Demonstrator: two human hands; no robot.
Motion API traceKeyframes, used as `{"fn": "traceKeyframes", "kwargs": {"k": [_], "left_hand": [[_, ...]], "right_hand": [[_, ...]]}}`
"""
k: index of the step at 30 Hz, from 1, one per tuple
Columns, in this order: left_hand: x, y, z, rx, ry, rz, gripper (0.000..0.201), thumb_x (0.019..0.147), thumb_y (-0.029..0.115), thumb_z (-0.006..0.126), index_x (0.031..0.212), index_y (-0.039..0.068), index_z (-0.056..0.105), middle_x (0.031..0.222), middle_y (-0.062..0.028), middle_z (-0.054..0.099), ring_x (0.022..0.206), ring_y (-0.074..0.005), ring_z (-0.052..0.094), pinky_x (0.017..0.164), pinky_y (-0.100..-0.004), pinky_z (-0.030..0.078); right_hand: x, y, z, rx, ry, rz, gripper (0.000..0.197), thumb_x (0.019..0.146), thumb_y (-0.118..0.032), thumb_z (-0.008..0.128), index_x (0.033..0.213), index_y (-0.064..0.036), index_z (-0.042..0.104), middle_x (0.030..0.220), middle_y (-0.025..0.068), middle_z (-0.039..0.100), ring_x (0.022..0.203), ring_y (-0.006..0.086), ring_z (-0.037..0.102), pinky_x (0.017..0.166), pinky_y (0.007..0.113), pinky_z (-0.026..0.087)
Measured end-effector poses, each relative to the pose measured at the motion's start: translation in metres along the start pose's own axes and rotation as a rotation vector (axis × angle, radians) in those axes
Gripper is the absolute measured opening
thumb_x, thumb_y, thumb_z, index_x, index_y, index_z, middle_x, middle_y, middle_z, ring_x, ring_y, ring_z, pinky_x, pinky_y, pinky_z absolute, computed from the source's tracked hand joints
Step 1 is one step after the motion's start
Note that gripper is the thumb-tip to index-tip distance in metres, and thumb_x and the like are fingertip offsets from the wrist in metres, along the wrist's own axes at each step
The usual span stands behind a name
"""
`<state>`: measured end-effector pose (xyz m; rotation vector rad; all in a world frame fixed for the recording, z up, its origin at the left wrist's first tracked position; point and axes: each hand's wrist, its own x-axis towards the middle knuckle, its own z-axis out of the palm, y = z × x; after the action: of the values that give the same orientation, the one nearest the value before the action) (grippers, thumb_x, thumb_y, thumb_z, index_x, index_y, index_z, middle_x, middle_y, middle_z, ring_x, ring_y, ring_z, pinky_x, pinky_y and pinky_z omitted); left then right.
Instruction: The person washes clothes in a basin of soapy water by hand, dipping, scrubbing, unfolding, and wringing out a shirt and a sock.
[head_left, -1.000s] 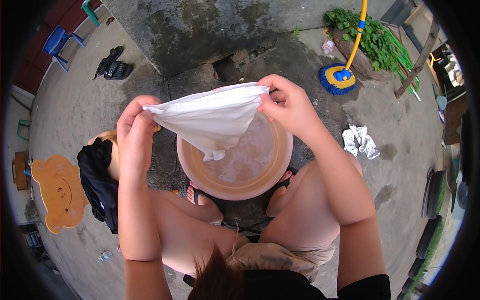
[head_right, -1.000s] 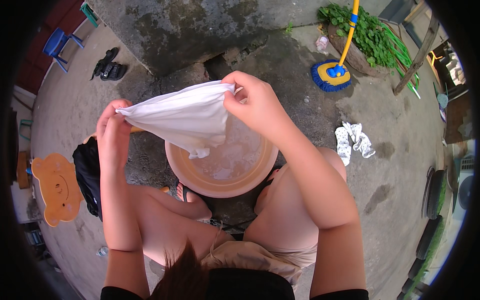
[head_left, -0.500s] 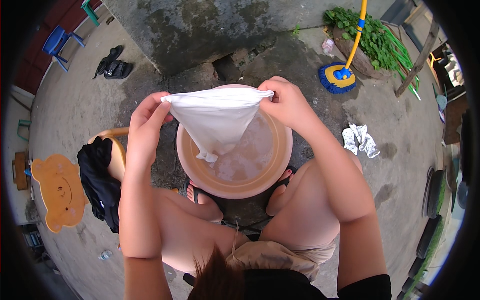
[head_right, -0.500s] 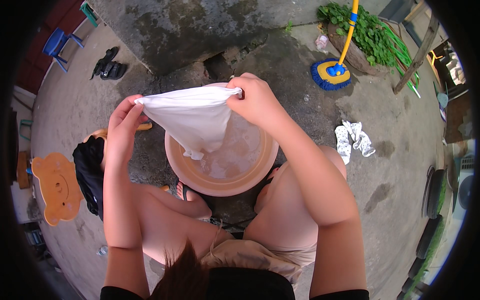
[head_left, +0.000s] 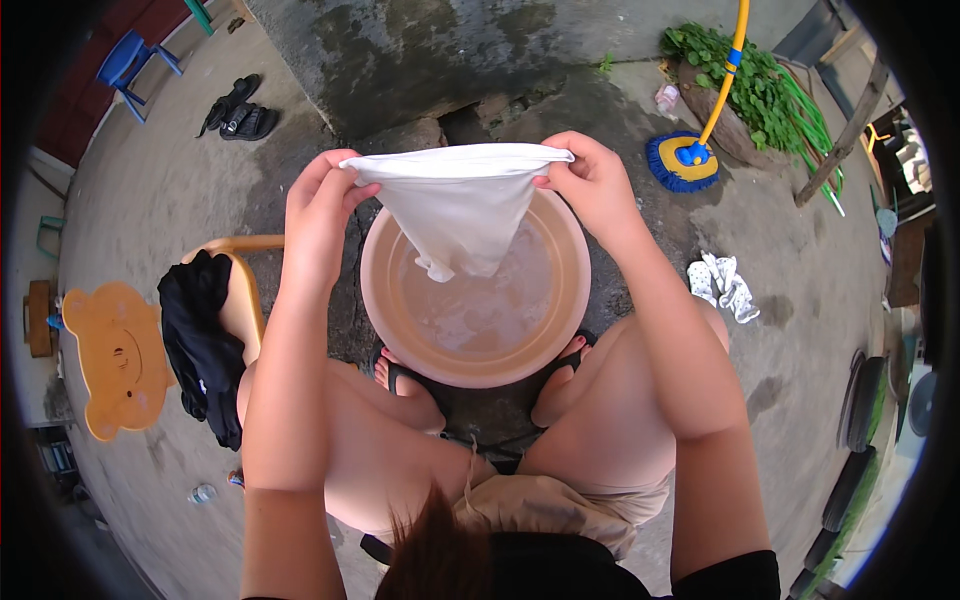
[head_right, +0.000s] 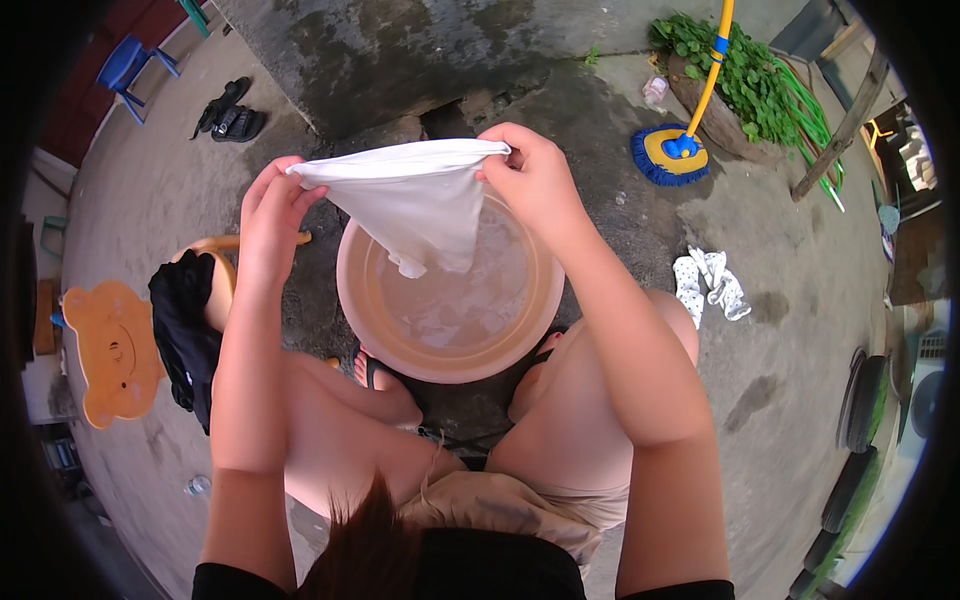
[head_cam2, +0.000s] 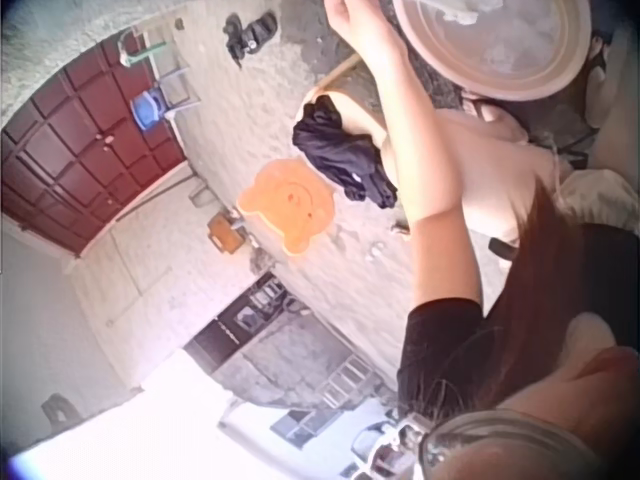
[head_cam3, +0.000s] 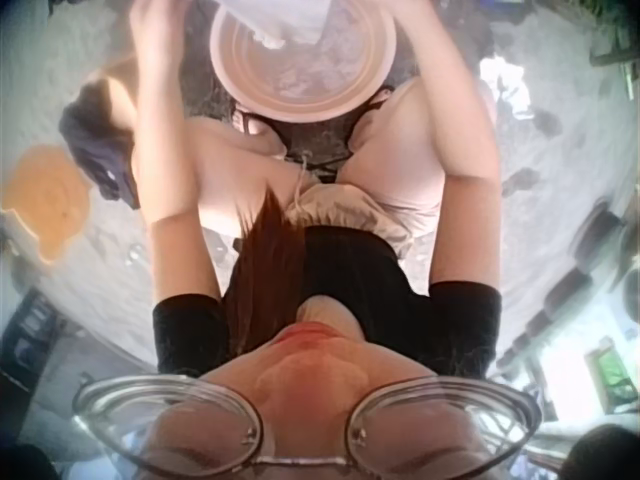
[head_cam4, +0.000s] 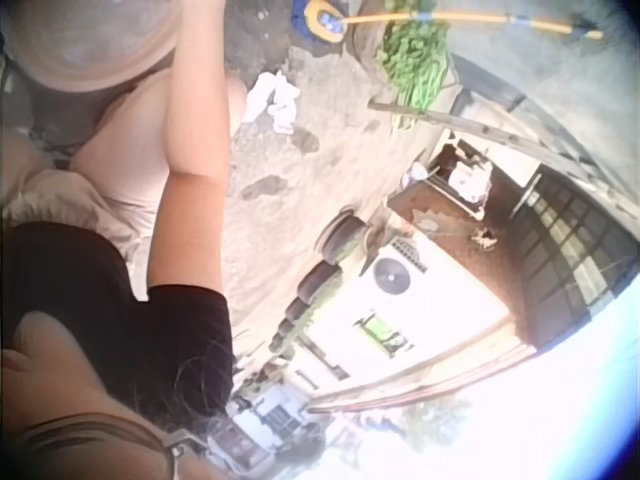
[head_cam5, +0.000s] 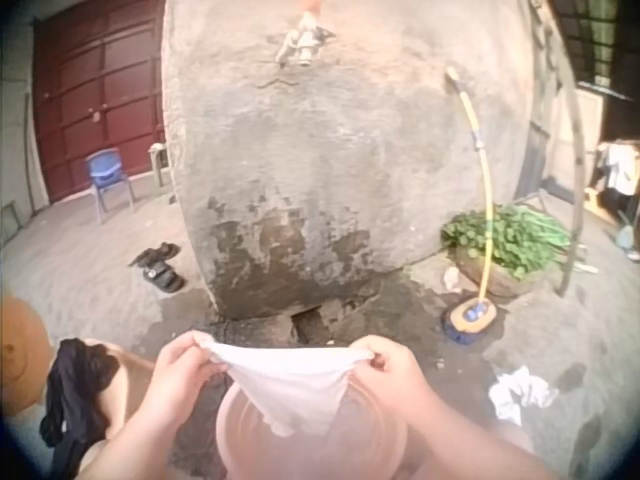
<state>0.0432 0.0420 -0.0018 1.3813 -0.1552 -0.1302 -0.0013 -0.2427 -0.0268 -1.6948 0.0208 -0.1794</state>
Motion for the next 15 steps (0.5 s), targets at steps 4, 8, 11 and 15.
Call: {"fn": "traceKeyframes", "kwargs": {"k": [4, 8, 11, 15], "left_hand": [[-0.004, 0.003, 0.007, 0.018, -0.05, 0.01, 0.018, 0.089, 0.008, 0.046, 0.103, 0.001, 0.055, 0.095, -0.006, 0.06, 0.093, -0.0148, 0.058, 0.087, -0.0312, 0.049], [0.0, -0.008, 0.003, 0.186, -0.124, -0.074, 0.015, 0.088, 0.008, 0.047, 0.097, 0.002, 0.057, 0.094, -0.0042, 0.059, 0.09, -0.0128, 0.058, 0.086, -0.0289, 0.049], [0.012, -0.052, 0.001, 0.365, -0.124, -0.127, 0.013, 0.082, 0.01, 0.053, 0.09, 0.003, 0.06, 0.083, -0.0026, 0.06, 0.079, -0.0105, 0.058, 0.075, -0.0252, 0.048], [0.002, -0.142, 0.007, 0.765, -0.229, -0.152, 0.016, 0.073, 0.016, 0.062, 0.08, 0.002, 0.065, 0.073, -0.0091, 0.062, 0.07, -0.0184, 0.06, 0.067, -0.0311, 0.048]], "right_hand": [[-0.001, -0.002, -0.014, 0.128, -0.045, 0.038, 0.017, 0.084, -0.001, 0.053, 0.098, 0.0005, 0.06, 0.091, 0.0045, 0.064, 0.082, 0.0092, 0.061, 0.077, 0.025, 0.049], [0.0, 0.004, -0.017, 0.092, -0.134, 0.153, 0.017, 0.082, 0.0, 0.054, 0.097, -0.0005, 0.06, 0.093, 0.0025, 0.062, 0.086, 0.0095, 0.058, 0.078, 0.025, 0.047], [0.005, 0.042, -0.011, -0.294, -0.199, 0.121, 0.02, 0.075, 0.002, 0.053, 0.092, -0.0031, 0.063, 0.091, 0.0087, 0.062, 0.084, 0.0169, 0.06, 0.078, 0.029, 0.048], [-0.019, 0.121, 0.009, -0.71, -0.376, 0.019, 0.024, 0.067, 0.003, 0.058, 0.087, -0.0055, 0.065, 0.091, 0.0149, 0.062, 0.088, 0.0301, 0.061, 0.078, 0.035, 0.048]]}}
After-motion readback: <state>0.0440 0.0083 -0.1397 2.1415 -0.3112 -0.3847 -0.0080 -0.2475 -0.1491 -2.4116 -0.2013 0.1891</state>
